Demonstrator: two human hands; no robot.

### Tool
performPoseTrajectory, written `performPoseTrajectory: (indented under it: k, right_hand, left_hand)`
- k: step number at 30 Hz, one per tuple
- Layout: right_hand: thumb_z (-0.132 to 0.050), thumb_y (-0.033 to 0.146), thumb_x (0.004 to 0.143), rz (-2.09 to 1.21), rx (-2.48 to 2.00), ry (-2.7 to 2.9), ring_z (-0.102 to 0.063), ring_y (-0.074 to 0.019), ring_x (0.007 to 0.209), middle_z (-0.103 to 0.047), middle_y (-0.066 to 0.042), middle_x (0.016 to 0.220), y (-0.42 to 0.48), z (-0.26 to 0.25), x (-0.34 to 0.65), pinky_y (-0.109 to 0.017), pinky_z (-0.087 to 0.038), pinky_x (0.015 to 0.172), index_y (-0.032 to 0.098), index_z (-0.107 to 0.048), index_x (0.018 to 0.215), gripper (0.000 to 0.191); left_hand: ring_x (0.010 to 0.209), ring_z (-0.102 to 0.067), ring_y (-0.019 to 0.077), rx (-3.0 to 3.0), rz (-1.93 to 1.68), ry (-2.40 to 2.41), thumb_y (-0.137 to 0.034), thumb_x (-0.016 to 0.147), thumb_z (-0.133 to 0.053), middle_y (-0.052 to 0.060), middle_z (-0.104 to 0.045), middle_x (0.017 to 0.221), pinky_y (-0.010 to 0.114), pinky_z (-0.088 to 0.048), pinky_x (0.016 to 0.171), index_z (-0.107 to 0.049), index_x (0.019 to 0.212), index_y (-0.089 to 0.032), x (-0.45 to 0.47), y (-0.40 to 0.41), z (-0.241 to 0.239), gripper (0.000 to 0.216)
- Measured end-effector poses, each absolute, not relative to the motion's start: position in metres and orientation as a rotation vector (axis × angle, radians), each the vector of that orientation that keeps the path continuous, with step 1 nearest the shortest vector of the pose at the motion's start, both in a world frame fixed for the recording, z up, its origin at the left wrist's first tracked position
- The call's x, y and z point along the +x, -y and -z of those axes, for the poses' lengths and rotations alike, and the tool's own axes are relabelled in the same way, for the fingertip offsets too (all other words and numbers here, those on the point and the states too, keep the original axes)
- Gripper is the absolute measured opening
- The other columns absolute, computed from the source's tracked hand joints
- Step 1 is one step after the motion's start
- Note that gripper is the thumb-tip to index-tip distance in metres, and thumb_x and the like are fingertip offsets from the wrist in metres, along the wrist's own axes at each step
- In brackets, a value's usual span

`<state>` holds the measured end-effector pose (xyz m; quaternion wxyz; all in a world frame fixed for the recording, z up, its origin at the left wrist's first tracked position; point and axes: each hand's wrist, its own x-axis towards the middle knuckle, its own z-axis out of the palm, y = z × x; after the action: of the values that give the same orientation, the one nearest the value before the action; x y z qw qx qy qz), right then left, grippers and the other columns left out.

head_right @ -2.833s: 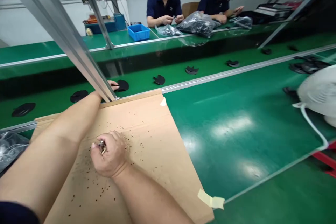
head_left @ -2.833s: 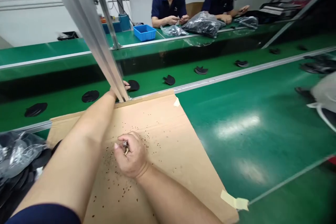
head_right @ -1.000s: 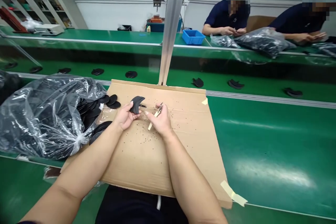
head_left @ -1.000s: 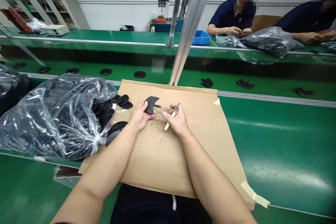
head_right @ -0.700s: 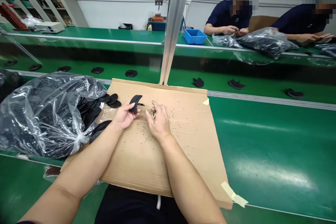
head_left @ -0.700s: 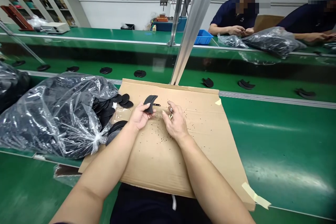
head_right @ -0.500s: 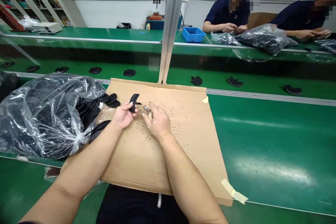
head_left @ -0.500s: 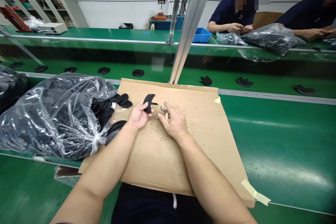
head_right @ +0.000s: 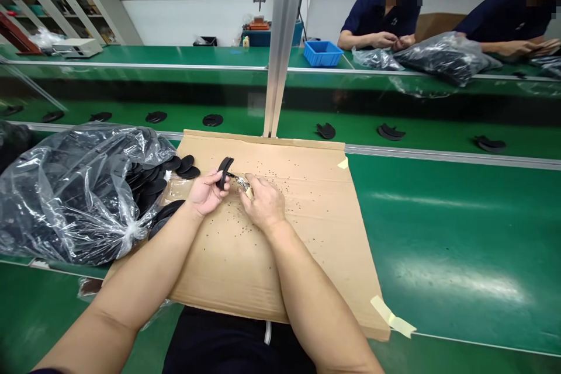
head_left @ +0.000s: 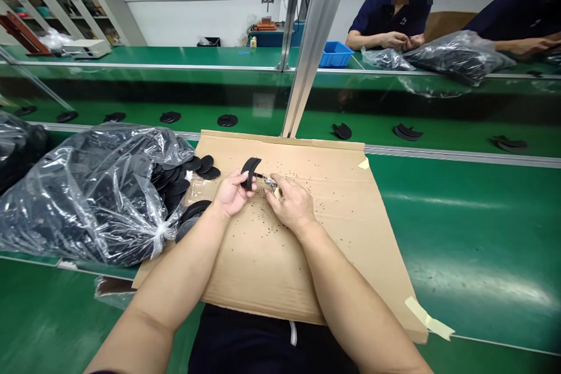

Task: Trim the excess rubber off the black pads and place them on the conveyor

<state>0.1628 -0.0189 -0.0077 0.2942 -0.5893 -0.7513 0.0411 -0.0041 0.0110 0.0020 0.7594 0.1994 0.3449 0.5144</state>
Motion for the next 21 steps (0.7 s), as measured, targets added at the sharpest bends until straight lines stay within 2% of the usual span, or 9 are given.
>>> performPoseTrajectory:
  k: [9,15,21]
  right_hand:
    - [-0.052,0.031,0.085,-0.027,-1.606,2.063,-0.063,-0.0231,0.089,-0.07,-0.006,0.096,0.02,0.004,0.164,-0.031,-0.046,0.083,0.023,-0.062,0.119,0.036]
    - [-0.052,0.023,0.08,-0.024,-1.691,2.111,-0.063,-0.0245,0.089,-0.07,-0.006,0.1,0.021,-0.001,0.164,-0.033,-0.047,0.08,0.026,-0.061,0.12,0.04]
    - [-0.053,0.021,0.079,-0.154,-1.756,2.109,-0.063,-0.0257,0.093,-0.069,-0.005,0.108,0.021,-0.003,0.163,-0.035,-0.048,0.077,0.028,-0.059,0.123,0.045]
  left_hand:
    - [0.049,-0.055,0.0108,0.403,-1.096,-0.75,-0.007,0.082,-0.051,0.004,-0.057,0.066,0.017,-0.037,0.041,-0.048,0.079,-0.014,-0.004,-0.01,-0.003,0.008]
    - [0.049,-0.055,0.0109,0.401,-1.103,-0.764,-0.007,0.08,-0.052,0.004,-0.058,0.066,0.018,-0.037,0.041,-0.049,0.08,-0.014,-0.004,-0.01,-0.002,0.009]
    - [0.049,-0.053,0.0102,0.397,-1.114,-0.782,-0.006,0.08,-0.051,0.003,-0.057,0.065,0.017,-0.036,0.042,-0.049,0.08,-0.014,-0.003,-0.01,-0.002,0.008]
